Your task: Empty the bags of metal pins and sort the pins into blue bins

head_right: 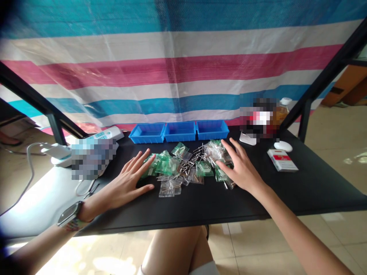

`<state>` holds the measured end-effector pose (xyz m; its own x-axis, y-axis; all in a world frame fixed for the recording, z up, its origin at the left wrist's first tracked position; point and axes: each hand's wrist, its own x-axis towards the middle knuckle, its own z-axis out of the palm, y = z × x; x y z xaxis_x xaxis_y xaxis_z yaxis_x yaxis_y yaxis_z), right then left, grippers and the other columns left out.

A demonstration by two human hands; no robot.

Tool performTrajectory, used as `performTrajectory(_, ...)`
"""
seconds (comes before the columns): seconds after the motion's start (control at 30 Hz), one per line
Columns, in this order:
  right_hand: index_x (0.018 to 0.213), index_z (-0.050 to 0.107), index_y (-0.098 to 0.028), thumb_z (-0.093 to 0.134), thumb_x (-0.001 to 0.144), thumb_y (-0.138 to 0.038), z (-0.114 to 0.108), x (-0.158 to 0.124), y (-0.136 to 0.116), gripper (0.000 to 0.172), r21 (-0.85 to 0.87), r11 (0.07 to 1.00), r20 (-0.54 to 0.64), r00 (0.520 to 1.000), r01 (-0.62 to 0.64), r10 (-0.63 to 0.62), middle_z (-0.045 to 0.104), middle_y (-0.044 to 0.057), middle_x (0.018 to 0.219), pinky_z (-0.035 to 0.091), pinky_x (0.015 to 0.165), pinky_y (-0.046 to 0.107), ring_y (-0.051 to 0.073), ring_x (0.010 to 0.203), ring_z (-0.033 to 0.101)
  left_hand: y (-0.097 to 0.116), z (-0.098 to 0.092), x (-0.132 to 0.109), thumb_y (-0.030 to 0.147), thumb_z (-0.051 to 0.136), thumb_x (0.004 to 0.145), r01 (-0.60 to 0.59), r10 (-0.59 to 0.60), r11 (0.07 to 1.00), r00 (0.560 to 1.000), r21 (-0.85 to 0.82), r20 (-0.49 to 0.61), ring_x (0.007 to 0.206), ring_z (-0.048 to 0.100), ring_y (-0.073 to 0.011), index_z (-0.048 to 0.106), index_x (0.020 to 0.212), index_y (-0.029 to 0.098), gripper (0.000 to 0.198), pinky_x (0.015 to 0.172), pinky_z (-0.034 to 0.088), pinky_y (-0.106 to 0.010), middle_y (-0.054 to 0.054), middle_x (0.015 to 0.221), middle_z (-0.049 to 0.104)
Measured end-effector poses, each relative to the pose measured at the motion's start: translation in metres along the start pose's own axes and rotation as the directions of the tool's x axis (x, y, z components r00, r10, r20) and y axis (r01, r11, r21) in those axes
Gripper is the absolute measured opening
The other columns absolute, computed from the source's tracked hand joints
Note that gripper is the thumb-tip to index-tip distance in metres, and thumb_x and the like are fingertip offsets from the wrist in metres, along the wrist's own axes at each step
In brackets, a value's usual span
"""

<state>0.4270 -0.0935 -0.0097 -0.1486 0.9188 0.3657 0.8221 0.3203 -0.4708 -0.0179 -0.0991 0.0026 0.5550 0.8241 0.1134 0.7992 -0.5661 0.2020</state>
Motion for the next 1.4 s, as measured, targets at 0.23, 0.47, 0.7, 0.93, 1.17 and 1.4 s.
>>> performTrajectory(0.23, 0.175, 0.025, -0.036, 0.068, 0.099, -0.060, 0.026, -0.003, -0.010, 0.090, -0.064, 0.974, 0.255, 0.947, 0.219, -0.196, 0.022, 0.010, 0.183, 0.024, 0.134, 0.068, 0.042, 0.169, 0.016, 0.033, 0.015, 0.023, 0.071, 0.060, 0.100, -0.103, 0.105, 0.994, 0.994, -0.039, 0.041, 0.169, 0.007, -0.0478, 0.010, 0.176, 0.038, 0.097, 0.131, 0.025, -0.070, -0.009, 0.185, 0.009)
performTrajectory(0.47, 0.171, 0.036, -0.031, 0.073, 0.097, -0.060, 0.041, 0.022, -0.029, 0.088, 0.115, 0.921, 0.271, 0.881, 0.372, -0.389, 0.038, 0.012, 0.177, 0.027, 0.135, 0.063, 0.038, 0.166, 0.028, 0.072, 0.037, 0.034, 0.064, 0.060, 0.103, -0.016, 0.007, 0.991, 0.998, -0.136, -0.065, 0.167, 0.019, -0.0484, 0.005, 0.177, 0.033, 0.097, 0.131, 0.022, -0.073, -0.017, 0.179, 0.028)
performTrajectory(0.7, 0.166, 0.047, -0.028, 0.077, 0.096, -0.057, 0.046, 0.045, -0.036, 0.082, 0.196, 0.903, 0.303, 0.853, 0.381, -0.426, 0.034, 0.014, 0.178, 0.031, 0.134, 0.062, 0.039, 0.166, 0.030, 0.083, 0.043, 0.032, 0.063, 0.073, 0.095, 0.079, -0.116, 0.961, 0.985, -0.264, -0.130, 0.169, 0.007, -0.0481, 0.000, 0.176, 0.036, 0.112, 0.131, 0.023, -0.073, -0.017, 0.182, 0.016)
performTrajectory(0.93, 0.174, 0.030, -0.033, 0.097, 0.076, -0.039, 0.015, 0.039, -0.054, 0.118, 0.224, 0.854, 0.301, 0.800, 0.469, -0.518, 0.028, 0.013, 0.180, 0.029, 0.135, 0.062, 0.039, 0.168, 0.025, 0.033, -0.004, 0.029, 0.041, 0.068, 0.101, -0.094, 0.104, 0.948, 0.994, -0.305, 0.016, 0.170, -0.002, -0.0447, 0.011, 0.176, 0.039, 0.095, 0.132, 0.022, -0.072, -0.007, 0.185, -0.005)
performTrajectory(1.17, 0.172, 0.035, -0.033, 0.095, 0.079, -0.047, 0.032, 0.037, -0.058, 0.112, 0.237, 0.852, 0.367, 0.769, 0.467, -0.524, 0.029, 0.012, 0.180, 0.032, 0.134, 0.058, 0.038, 0.165, 0.031, -0.011, -0.031, 0.069, 0.007, 0.058, 0.090, -0.342, 0.363, 0.927, 0.921, -0.154, 0.140, 0.170, 0.012, -0.0380, 0.023, 0.173, 0.046, 0.098, 0.136, 0.022, -0.064, 0.004, 0.184, 0.013)
performTrajectory(1.4, 0.166, 0.044, -0.025, 0.082, 0.094, -0.050, 0.050, 0.047, -0.062, 0.085, 0.212, 0.824, 0.276, 0.777, 0.525, -0.566, 0.058, 0.016, 0.160, 0.049, 0.124, 0.053, 0.034, 0.147, 0.057, 0.005, -0.006, 0.088, 0.049, 0.078, 0.097, -0.394, 0.417, 0.893, 0.906, -0.218, 0.074, 0.160, 0.041, -0.0375, 0.046, 0.165, 0.033, 0.077, 0.132, 0.036, -0.056, -0.011, 0.173, 0.043)
